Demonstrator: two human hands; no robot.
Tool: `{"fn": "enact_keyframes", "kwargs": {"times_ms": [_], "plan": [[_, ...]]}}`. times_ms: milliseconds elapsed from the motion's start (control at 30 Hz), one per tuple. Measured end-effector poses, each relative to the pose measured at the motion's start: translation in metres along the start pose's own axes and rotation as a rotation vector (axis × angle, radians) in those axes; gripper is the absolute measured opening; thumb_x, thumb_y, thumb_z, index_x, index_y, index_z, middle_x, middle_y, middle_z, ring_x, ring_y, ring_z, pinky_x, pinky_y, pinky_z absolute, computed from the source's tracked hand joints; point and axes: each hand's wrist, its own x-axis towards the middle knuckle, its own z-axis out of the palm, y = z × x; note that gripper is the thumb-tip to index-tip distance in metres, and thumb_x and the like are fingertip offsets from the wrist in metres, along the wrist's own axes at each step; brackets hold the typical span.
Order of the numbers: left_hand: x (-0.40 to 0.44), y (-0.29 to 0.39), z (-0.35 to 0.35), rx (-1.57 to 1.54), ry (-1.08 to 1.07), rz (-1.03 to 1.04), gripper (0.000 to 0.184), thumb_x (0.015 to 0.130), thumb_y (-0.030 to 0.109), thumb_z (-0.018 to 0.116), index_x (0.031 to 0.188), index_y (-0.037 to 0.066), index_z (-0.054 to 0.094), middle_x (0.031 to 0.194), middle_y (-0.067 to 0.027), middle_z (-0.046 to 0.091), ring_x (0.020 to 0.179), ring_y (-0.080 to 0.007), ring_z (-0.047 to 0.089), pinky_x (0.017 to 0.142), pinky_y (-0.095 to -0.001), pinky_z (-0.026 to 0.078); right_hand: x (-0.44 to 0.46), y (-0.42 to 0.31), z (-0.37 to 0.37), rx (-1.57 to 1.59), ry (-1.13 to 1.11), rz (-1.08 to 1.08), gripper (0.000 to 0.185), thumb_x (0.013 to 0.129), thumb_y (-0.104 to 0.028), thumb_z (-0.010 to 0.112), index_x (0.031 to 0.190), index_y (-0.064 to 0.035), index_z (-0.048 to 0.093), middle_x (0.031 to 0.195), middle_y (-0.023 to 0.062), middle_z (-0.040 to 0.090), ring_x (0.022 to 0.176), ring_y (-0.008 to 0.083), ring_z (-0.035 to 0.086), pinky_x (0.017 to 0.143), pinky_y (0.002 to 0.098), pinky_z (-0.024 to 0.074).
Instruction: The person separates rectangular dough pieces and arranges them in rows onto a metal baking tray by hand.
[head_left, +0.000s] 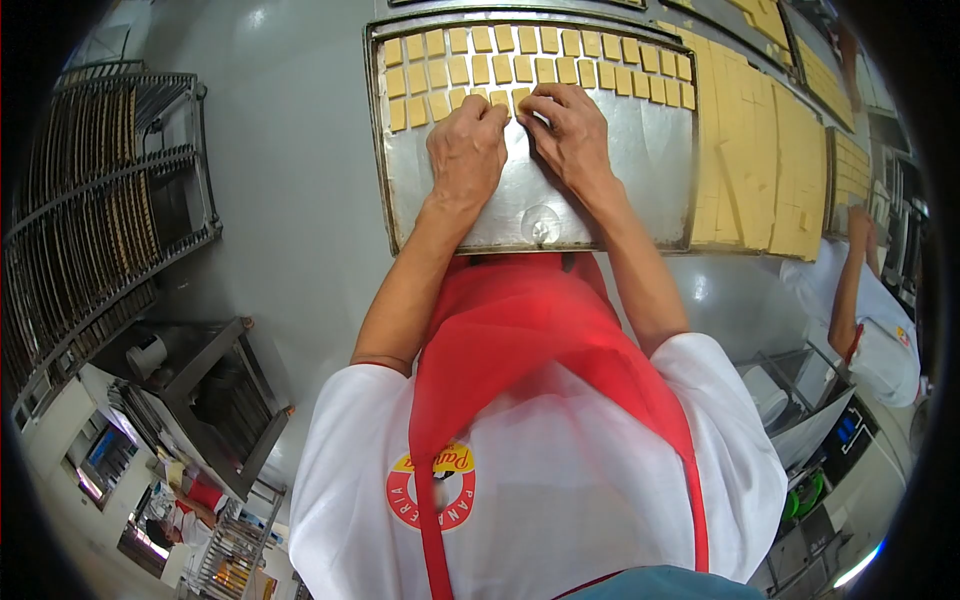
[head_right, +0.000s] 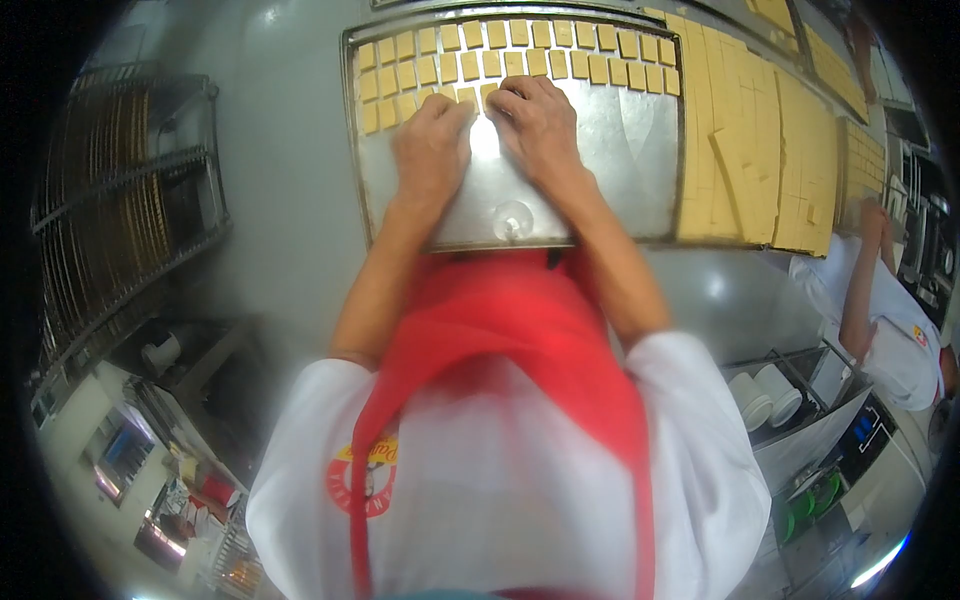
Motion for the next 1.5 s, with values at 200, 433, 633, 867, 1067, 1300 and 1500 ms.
{"fn": "enact_keyframes", "kwargs": {"times_ms": [200, 433, 633, 867, 1067, 1300, 1500], "plan": [[0.002, -0.002, 0.005, 0.012, 0.026, -0.008, 0.003, 0.084, 0.006, 0.072, 0.086, 0.009, 0.072, 0.085, -0.0089, 0.063, 0.075, -0.0311, 0.069, 0.066, -0.0450, 0.055, 0.001, 0.000, 0.004, 0.011, 0.028, 0.017, 0.011, 0.081, -0.009, 0.077, 0.092, -0.0103, 0.075, 0.100, 0.0056, 0.073, 0.097, 0.0303, 0.068, 0.083, 0.0435, 0.0549], [0.002, 0.003, -0.002, 0.018, -0.098, -0.101, 0.011, 0.089, 0.017, 0.075, 0.098, 0.012, 0.077, 0.092, -0.0090, 0.066, 0.083, -0.0327, 0.070, 0.072, -0.0454, 0.056, -0.008, -0.005, -0.025, 0.057, -0.076, -0.002, 0.033, 0.085, -0.011, 0.080, 0.118, -0.0098, 0.073, 0.115, 0.0134, 0.071, 0.100, 0.0349, 0.068, 0.086, 0.0428, 0.0565], [-0.010, 0.018, -0.022, -0.043, -0.096, -0.142, 0.023, 0.090, 0.020, 0.076, 0.110, 0.008, 0.078, 0.098, -0.0115, 0.069, 0.085, -0.0340, 0.070, 0.074, -0.0461, 0.055, -0.035, 0.034, -0.109, -0.011, -0.087, 0.028, 0.040, 0.088, -0.002, 0.074, 0.127, -0.0106, 0.071, 0.127, 0.0140, 0.069, 0.112, 0.0339, 0.069, 0.092, 0.0379, 0.0589], [-0.018, 0.069, -0.006, -0.131, -0.147, -0.233, 0.023, 0.090, 0.020, 0.077, 0.107, 0.005, 0.078, 0.091, -0.0123, 0.070, 0.081, -0.0319, 0.070, 0.074, -0.0428, 0.055, -0.057, 0.164, -0.231, -0.075, -0.385, 0.187, 0.048, 0.087, 0.000, 0.066, 0.135, -0.0104, 0.067, 0.144, 0.0152, 0.061, 0.130, 0.0358, 0.060, 0.109, 0.0423, 0.0521], [-0.015, 0.116, 0.027, -0.094, -0.176, -0.233, 0.023, 0.089, 0.020, 0.077, 0.107, 0.005, 0.078, 0.090, -0.0121, 0.070, 0.079, -0.0316, 0.070, 0.073, -0.0416, 0.054, -0.066, 0.243, -0.253, -0.241, -0.812, 0.059, 0.077, 0.081, 0.010, 0.063, 0.152, -0.0171, 0.052, 0.156, 0.0093, 0.051, 0.145, 0.0329, 0.046, 0.121, 0.0419, 0.0425], [-0.023, 0.158, 0.047, -0.084, -0.172, -0.303, 0.022, 0.089, 0.019, 0.078, 0.106, 0.004, 0.079, 0.090, -0.0126, 0.070, 0.078, -0.0329, 0.069, 0.072, -0.0419, 0.054, -0.045, 0.257, -0.257, -0.178, -0.890, -0.143, 0.073, 0.067, 0.011, 0.073, 0.135, -0.0097, 0.057, 0.136, 0.0102, 0.056, 0.124, 0.0330, 0.057, 0.105, 0.0398, 0.0513], [-0.029, 0.177, 0.046, -0.134, -0.168, -0.386, 0.022, 0.088, 0.017, 0.078, 0.106, 0.003, 0.079, 0.090, -0.0141, 0.071, 0.078, -0.0331, 0.069, 0.073, -0.0411, 0.054, -0.017, 0.293, -0.259, 0.072, -1.160, 0.320, 0.047, 0.072, 0.009, 0.072, 0.114, -0.0071, 0.057, 0.102, 0.0063, 0.065, 0.088, 0.0193, 0.065, 0.073, 0.0370, 0.0509]]}}
